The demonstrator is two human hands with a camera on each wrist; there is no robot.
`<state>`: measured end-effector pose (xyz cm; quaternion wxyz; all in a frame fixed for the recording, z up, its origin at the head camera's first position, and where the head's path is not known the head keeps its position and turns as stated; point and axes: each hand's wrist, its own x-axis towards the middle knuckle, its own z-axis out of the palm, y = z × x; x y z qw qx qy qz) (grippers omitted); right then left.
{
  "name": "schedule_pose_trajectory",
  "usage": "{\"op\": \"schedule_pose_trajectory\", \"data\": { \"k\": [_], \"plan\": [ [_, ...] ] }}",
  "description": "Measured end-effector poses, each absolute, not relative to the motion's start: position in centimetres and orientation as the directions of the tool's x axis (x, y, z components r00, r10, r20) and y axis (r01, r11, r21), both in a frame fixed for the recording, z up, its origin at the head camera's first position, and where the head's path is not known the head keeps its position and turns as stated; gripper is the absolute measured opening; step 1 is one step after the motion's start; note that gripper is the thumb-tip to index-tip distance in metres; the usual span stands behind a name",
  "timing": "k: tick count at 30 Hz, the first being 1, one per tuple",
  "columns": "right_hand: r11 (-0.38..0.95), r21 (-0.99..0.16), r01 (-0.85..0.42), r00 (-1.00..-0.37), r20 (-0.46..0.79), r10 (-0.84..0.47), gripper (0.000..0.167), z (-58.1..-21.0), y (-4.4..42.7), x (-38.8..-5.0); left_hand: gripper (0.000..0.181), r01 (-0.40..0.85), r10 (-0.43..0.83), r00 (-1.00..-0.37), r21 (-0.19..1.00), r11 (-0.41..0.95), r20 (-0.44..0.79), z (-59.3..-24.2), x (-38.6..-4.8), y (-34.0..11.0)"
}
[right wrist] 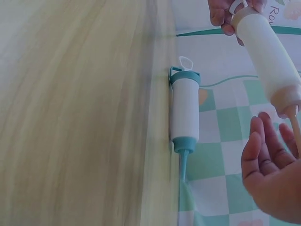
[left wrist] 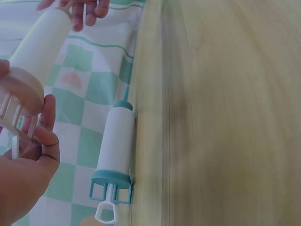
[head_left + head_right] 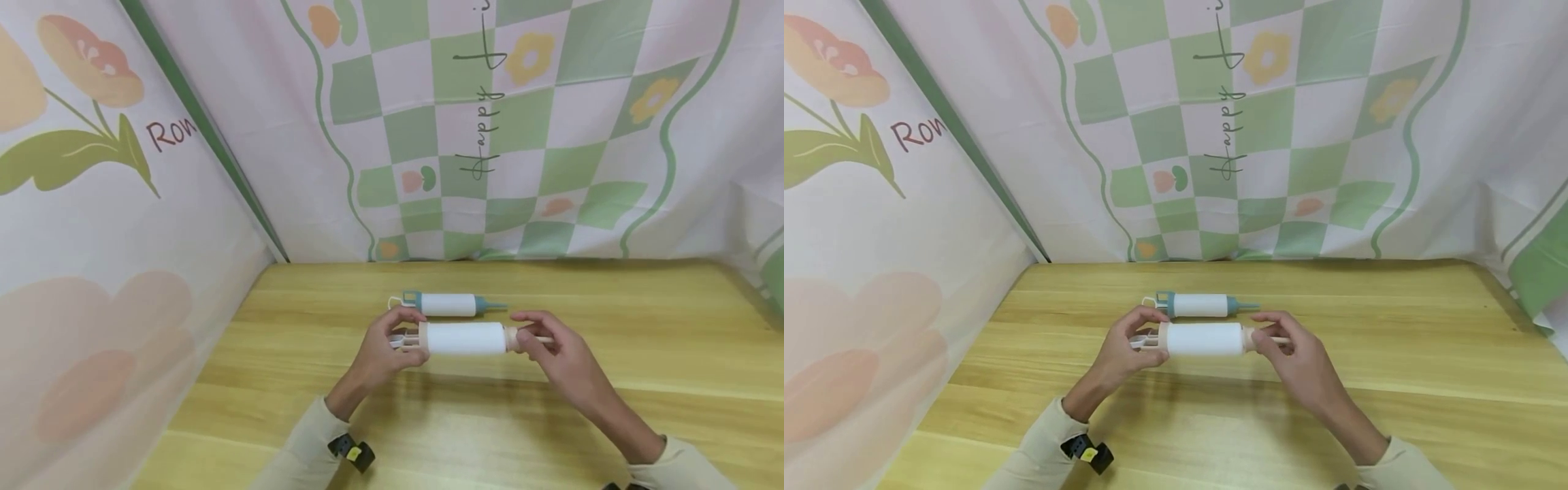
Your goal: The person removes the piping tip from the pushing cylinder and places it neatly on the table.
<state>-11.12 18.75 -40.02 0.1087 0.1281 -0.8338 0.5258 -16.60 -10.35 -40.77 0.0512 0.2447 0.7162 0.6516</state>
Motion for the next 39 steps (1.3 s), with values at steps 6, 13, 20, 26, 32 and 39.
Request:
{"op": "schedule_pose_trajectory", "data": {
  "k": [6, 13, 20, 26, 32, 39],
  "plan": [
    [0.410, -0.880, -0.241, -0.970, 0.229, -0.079, 0.027, -39.85, 18.98, -11.34, 0.044, 0.299, 0.418, -0.873, 0.953, 0.047, 0.253, -40.70, -16.56, -10.35],
    [0.360, -0.892, -0.272, -0.962, 0.241, -0.129, 0.024, -39.77, 19.14, -11.23, 0.044, 0.287, 0.423, -0.875, 0.956, 0.062, 0.235, -40.59, -16.52, -10.41],
    [0.359, -0.881, -0.308, -0.951, 0.278, -0.133, 0.022, -39.80, 19.05, -11.06, 0.044, 0.283, 0.424, -0.875, 0.958, 0.056, 0.233, -40.45, -16.45, -10.45],
    [0.313, -0.869, -0.383, -0.923, 0.351, -0.156, 0.024, -39.98, 19.04, -11.20, 0.044, 0.286, 0.424, -0.874, 0.957, 0.055, 0.237, -40.63, -16.53, -10.54],
    [0.293, -0.860, -0.418, -0.907, 0.378, -0.184, 0.028, -40.14, 19.19, -11.24, 0.045, 0.283, 0.430, -0.871, 0.958, 0.046, 0.237, -40.78, -16.65, -10.53],
    [0.279, -0.867, -0.413, -0.909, 0.373, -0.187, 0.037, -40.12, 19.19, -11.32, 0.044, 0.271, 0.427, -0.876, 0.961, 0.047, 0.226, -40.61, -16.53, -10.55]
  ]
}}
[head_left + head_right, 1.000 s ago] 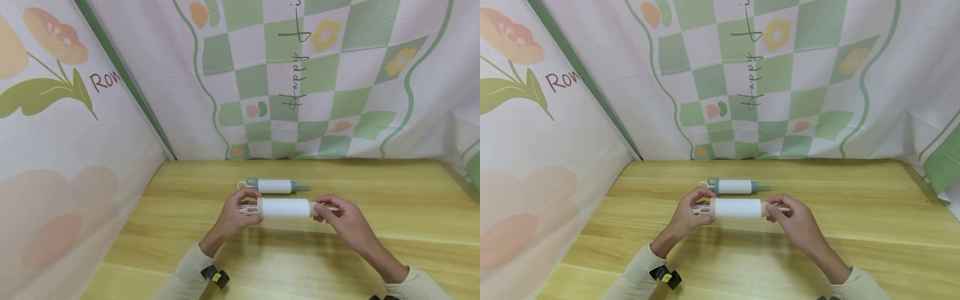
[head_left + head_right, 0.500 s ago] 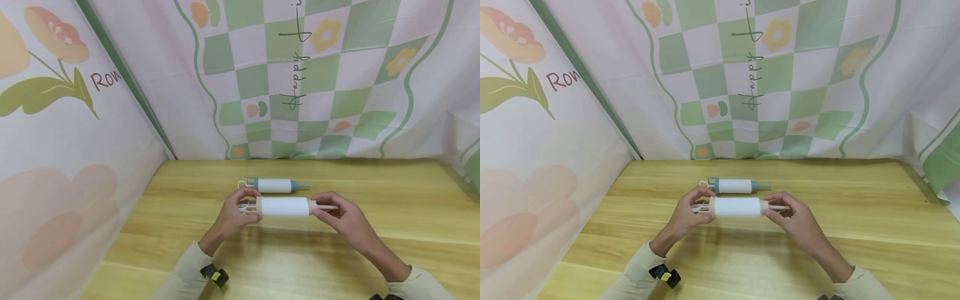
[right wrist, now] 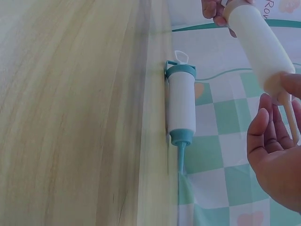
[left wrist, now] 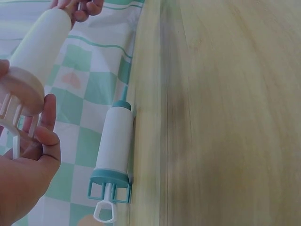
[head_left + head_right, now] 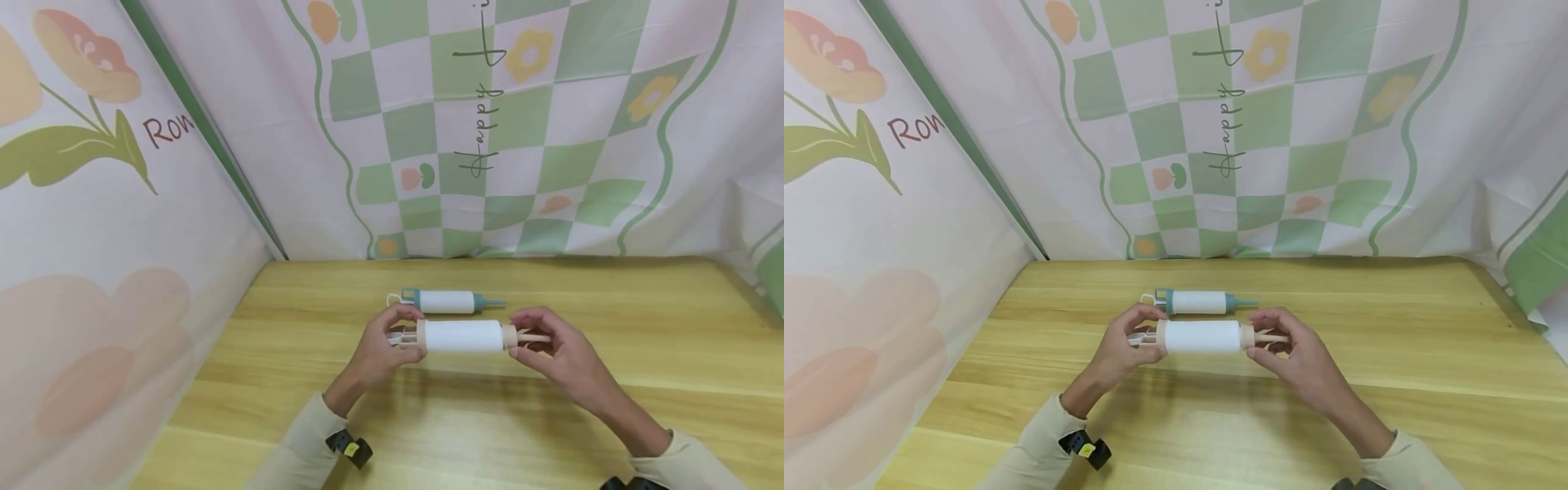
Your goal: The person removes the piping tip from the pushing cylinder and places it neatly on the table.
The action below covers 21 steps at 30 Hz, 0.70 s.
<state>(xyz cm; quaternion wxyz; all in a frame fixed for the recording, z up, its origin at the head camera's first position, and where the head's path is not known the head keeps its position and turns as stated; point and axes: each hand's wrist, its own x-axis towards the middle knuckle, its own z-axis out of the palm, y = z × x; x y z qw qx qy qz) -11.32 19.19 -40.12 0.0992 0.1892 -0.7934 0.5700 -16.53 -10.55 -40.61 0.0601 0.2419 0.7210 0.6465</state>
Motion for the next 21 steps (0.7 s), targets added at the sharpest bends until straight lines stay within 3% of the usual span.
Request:
{"op": "schedule_pose_trajectory", "data": {
  "k": [9, 16, 21],
  "plan": [
    [0.235, -0.897, -0.374, -0.921, 0.331, -0.204, 0.037, -40.12, 19.07, -11.19, 0.045, 0.278, 0.426, -0.873, 0.960, 0.030, 0.239, -40.49, -16.27, -10.52],
    [0.372, -0.883, -0.285, -0.957, 0.243, -0.156, 0.029, -39.73, 19.27, -11.26, 0.046, 0.267, 0.428, -0.873, 0.964, 0.017, 0.234, -40.46, -16.22, -10.65],
    [0.352, -0.902, -0.249, -0.967, 0.211, -0.143, 0.030, -39.62, 19.24, -11.34, 0.046, 0.266, 0.430, -0.872, 0.964, 0.018, 0.233, -40.45, -16.18, -10.75]
  ]
}}
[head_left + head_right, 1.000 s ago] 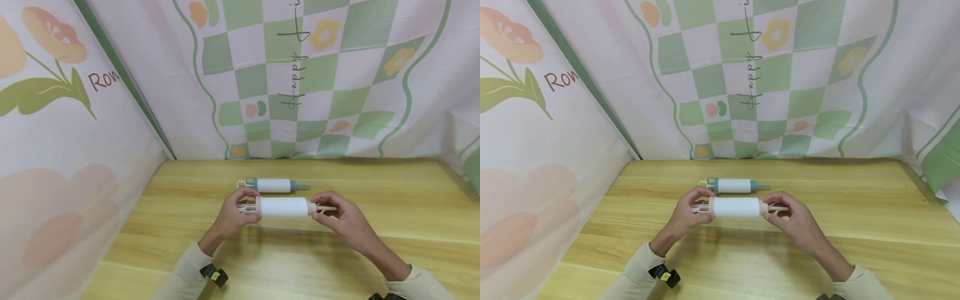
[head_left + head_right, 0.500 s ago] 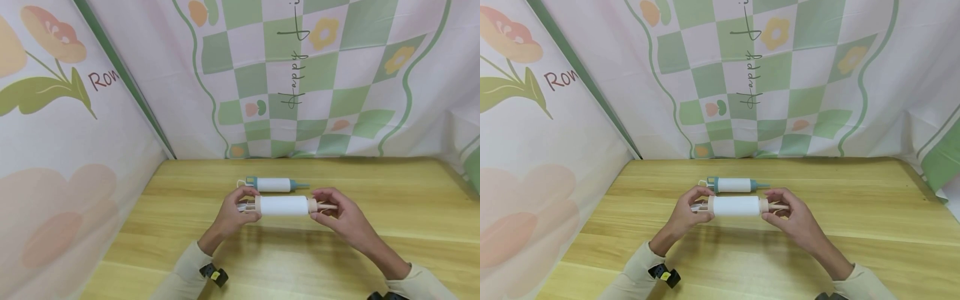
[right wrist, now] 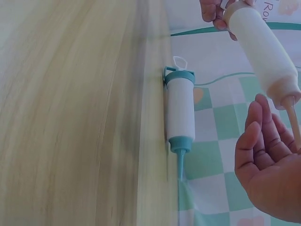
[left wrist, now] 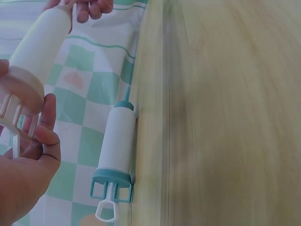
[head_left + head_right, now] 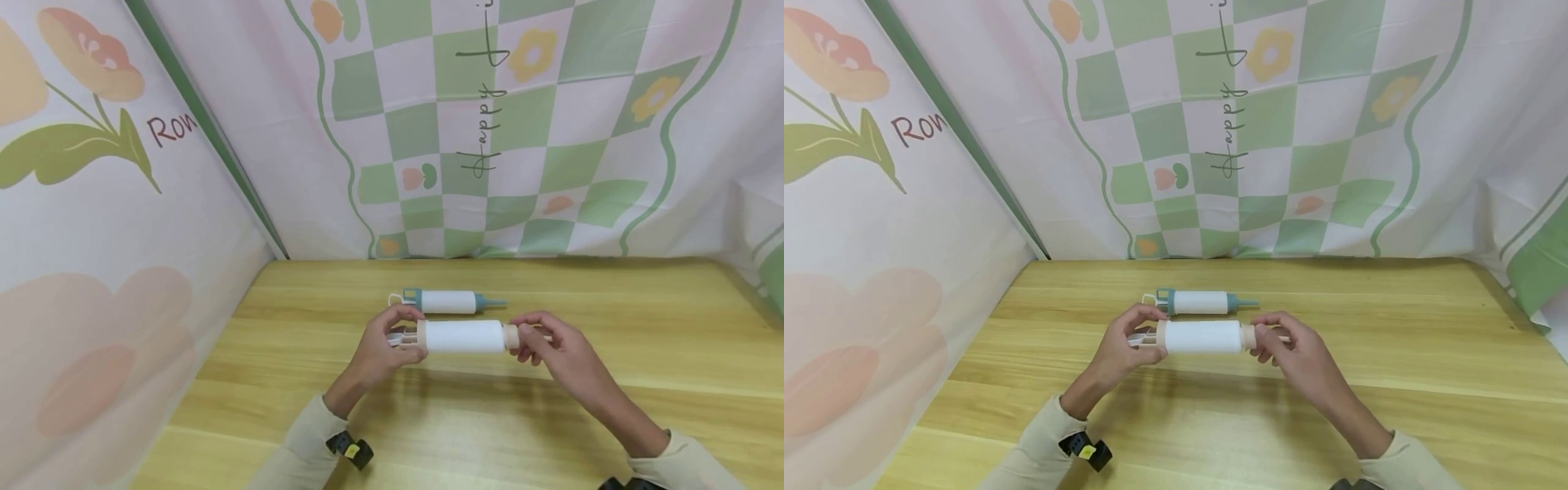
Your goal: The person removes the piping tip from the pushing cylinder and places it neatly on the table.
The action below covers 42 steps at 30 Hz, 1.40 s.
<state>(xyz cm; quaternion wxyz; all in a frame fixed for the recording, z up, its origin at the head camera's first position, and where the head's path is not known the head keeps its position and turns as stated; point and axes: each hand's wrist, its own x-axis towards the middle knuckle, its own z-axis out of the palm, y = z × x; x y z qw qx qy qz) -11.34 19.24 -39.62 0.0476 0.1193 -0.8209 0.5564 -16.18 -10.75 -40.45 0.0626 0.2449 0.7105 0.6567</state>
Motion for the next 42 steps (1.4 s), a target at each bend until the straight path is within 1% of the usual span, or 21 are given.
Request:
{"op": "schedule_pose_trajectory", "data": {
  "k": [4, 12, 23, 31, 35, 42],
  "plan": [
    [0.318, -0.917, -0.241, -0.967, 0.199, -0.160, 0.028, -39.65, 19.25, -11.34, 0.045, 0.275, 0.432, -0.870, 0.961, 0.024, 0.239, -40.69, -16.25, -10.79],
    [0.282, -0.921, -0.267, -0.958, 0.223, -0.179, 0.025, -39.69, 19.25, -11.12, 0.045, 0.273, 0.431, -0.872, 0.962, 0.032, 0.233, -40.84, -16.14, -10.83],
    [0.210, -0.900, -0.381, -0.918, 0.342, -0.200, 0.027, -39.92, 19.08, -11.13, 0.045, 0.268, 0.429, -0.875, 0.963, 0.042, 0.225, -40.77, -16.18, -10.97],
    [0.161, -0.904, -0.396, -0.910, 0.363, -0.200, 0.031, -39.95, 19.04, -11.20, 0.044, 0.276, 0.425, -0.873, 0.961, 0.024, 0.240, -40.87, -16.22, -11.01],
    [0.184, -0.909, -0.374, -0.920, 0.339, -0.196, 0.032, -39.85, 19.01, -11.12, 0.045, 0.274, 0.425, -0.872, 0.962, 0.012, 0.243, -40.90, -16.23, -10.98],
    [0.311, -0.902, -0.298, -0.952, 0.257, -0.168, 0.029, -39.63, 19.10, -11.14, 0.045, 0.272, 0.427, -0.871, 0.962, 0.005, 0.244, -40.88, -16.25, -10.94]
  ]
}}
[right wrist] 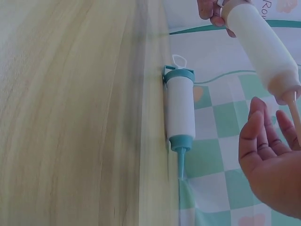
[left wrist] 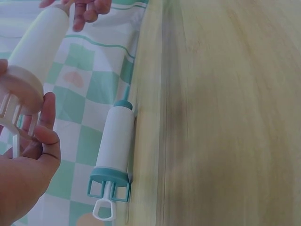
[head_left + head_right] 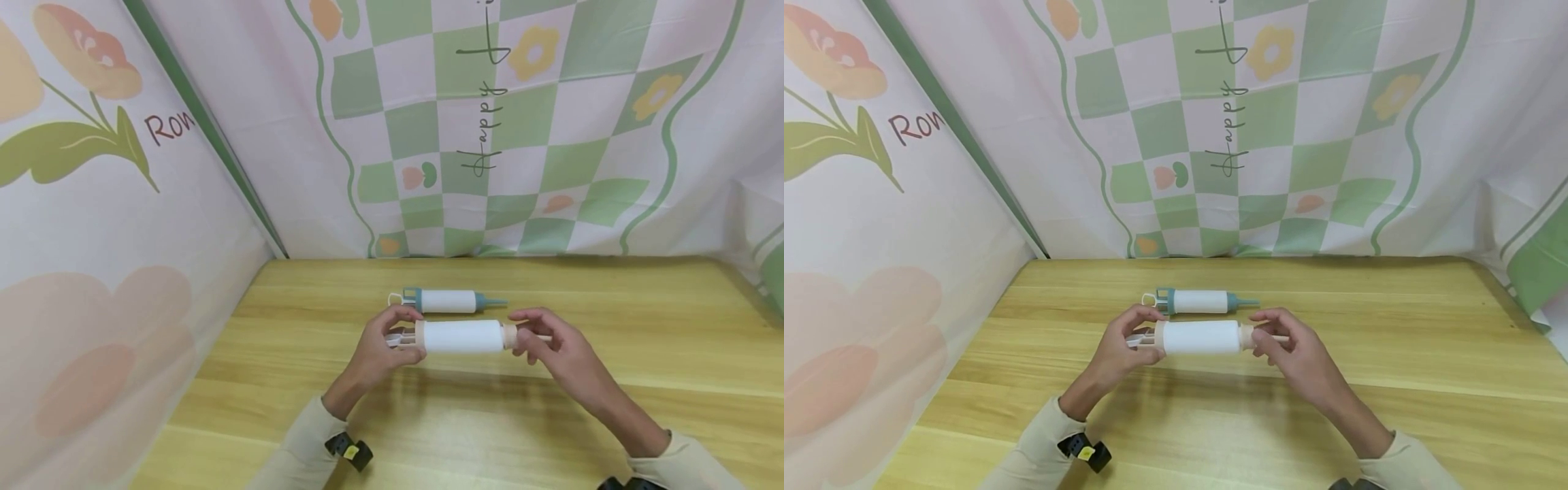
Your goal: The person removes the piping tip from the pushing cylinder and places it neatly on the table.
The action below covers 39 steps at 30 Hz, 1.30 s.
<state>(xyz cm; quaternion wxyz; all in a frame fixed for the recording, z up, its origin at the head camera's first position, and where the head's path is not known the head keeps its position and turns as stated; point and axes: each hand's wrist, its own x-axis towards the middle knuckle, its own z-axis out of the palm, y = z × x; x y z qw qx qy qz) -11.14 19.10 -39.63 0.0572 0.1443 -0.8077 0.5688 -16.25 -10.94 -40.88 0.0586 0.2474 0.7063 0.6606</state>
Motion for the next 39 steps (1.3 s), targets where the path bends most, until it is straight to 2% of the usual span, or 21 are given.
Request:
{"op": "schedule_pose_trajectory", "data": {
  "k": [14, 22, 30, 39],
  "plan": [
    [0.306, -0.927, -0.215, -0.972, 0.173, -0.158, 0.029, -39.39, 19.01, -11.15, 0.044, 0.292, 0.443, -0.859, 0.956, 0.016, 0.255, -40.90, -16.20, -11.01],
    [0.288, -0.917, -0.276, -0.957, 0.236, -0.168, 0.023, -39.61, 18.95, -11.08, 0.045, 0.301, 0.435, -0.862, 0.953, 0.028, 0.259, -40.82, -16.13, -11.09],
    [0.241, -0.920, -0.308, -0.945, 0.267, -0.186, 0.025, -39.60, 18.93, -11.07, 0.045, 0.292, 0.432, -0.866, 0.956, 0.031, 0.250, -40.74, -16.12, -11.09],
    [0.246, -0.907, -0.342, -0.934, 0.299, -0.197, 0.028, -39.69, 19.10, -11.04, 0.045, 0.257, 0.430, -0.876, 0.966, 0.031, 0.219, -40.48, -16.13, -11.02]
  ]
}}
